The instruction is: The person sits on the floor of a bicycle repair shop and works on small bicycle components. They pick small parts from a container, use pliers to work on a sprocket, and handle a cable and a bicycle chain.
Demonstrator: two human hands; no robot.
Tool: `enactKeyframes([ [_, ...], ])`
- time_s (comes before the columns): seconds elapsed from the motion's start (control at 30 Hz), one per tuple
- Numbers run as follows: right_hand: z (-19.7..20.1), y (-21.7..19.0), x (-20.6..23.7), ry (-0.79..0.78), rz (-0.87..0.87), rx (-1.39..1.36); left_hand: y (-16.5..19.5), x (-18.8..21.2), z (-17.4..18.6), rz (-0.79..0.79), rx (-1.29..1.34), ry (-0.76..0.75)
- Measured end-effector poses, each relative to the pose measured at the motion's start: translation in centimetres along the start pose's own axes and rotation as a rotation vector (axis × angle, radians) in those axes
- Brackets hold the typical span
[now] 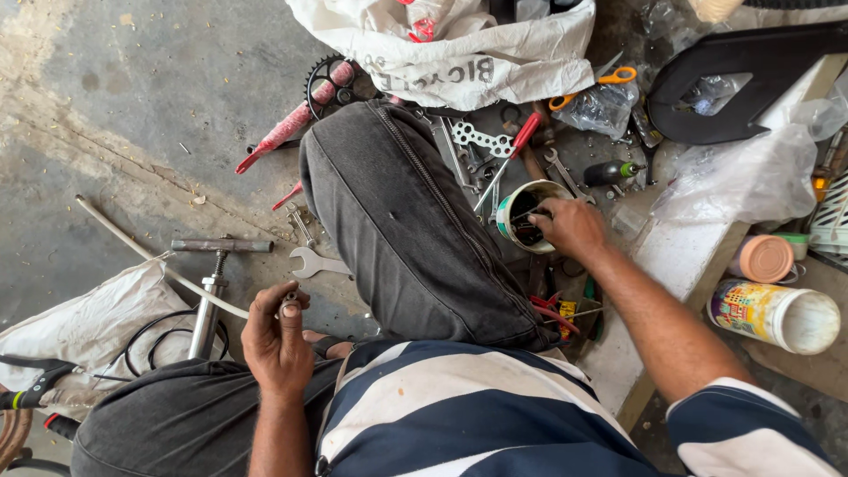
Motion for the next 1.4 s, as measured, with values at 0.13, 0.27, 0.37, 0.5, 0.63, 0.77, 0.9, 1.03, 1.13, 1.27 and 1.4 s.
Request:
enactKeyframes([
  [0.13, -0.4, 2.7, 0.4, 0.107, 0.003, -0.113, 0.2, -0.5, 0.4, -0.092, 0.001, 0.029],
  [0.27, 0.8, 5.0, 1.6, 0.153, 0.002, -0.103, 0.7, -0.3, 1.6, -0.077, 0.035, 0.092],
  [0.37, -0.5, 6.0, 3.4, 0.041, -0.036, -0.216, 1.6, 0.0, 1.9, -0.062, 0.013, 0.109],
  [0.5, -2.6, 6.3, 6.7, -0.004, -0.160, -0.235, 2.3, 0.0, 1.7, -0.071, -0.002, 0.109],
  [0.63, -4.5, 7.0, 9.3, -0.066, -0.246, -0.163, 2.1, -0.1, 1.9, -0.111, -0.024, 0.115],
  [0.77, -7.3, 10.5, 11.2, -0.293, -0.358, -0.083, 1.5, 0.2, 2.7, -0.114, 0.017, 0.132],
  [0.9, -8.7, 12.3, 12.3, -0.376, -0.359, -0.035, 2.0, 0.0, 3.9, -0.126, 0.017, 0.181],
  [1.03, -7.4, 9.7, 11.0, -0.226, -0.282, -0.032, 5.6, -1.2, 9.0, -0.202, 0.125, 0.388],
  [1.13, -1.2, 3.4, 8.2, 0.151, -0.040, -0.313, 10.8, -1.3, 14.1, -0.363, 0.248, 0.565],
  [1.27, 8.6, -6.3, 5.1, 0.499, 0.349, -0.853, 19.0, 0.9, 18.3, -0.573, 0.462, 0.642],
  [1.4, 11.1, -21.2, 2.5, 0.106, 0.693, -1.423, 25.4, 3.7, 20.5, -0.746, 0.590, 0.672],
])
Point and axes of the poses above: each hand's wrist, its own x-axis away from the middle knuckle, its own z-axis out of the back of the hand, y = z × x, the point moved 10 cm from there along -x, towards the middle knuckle, and after that the axes turned 6 degrees about -x, right-handed, at the moved point
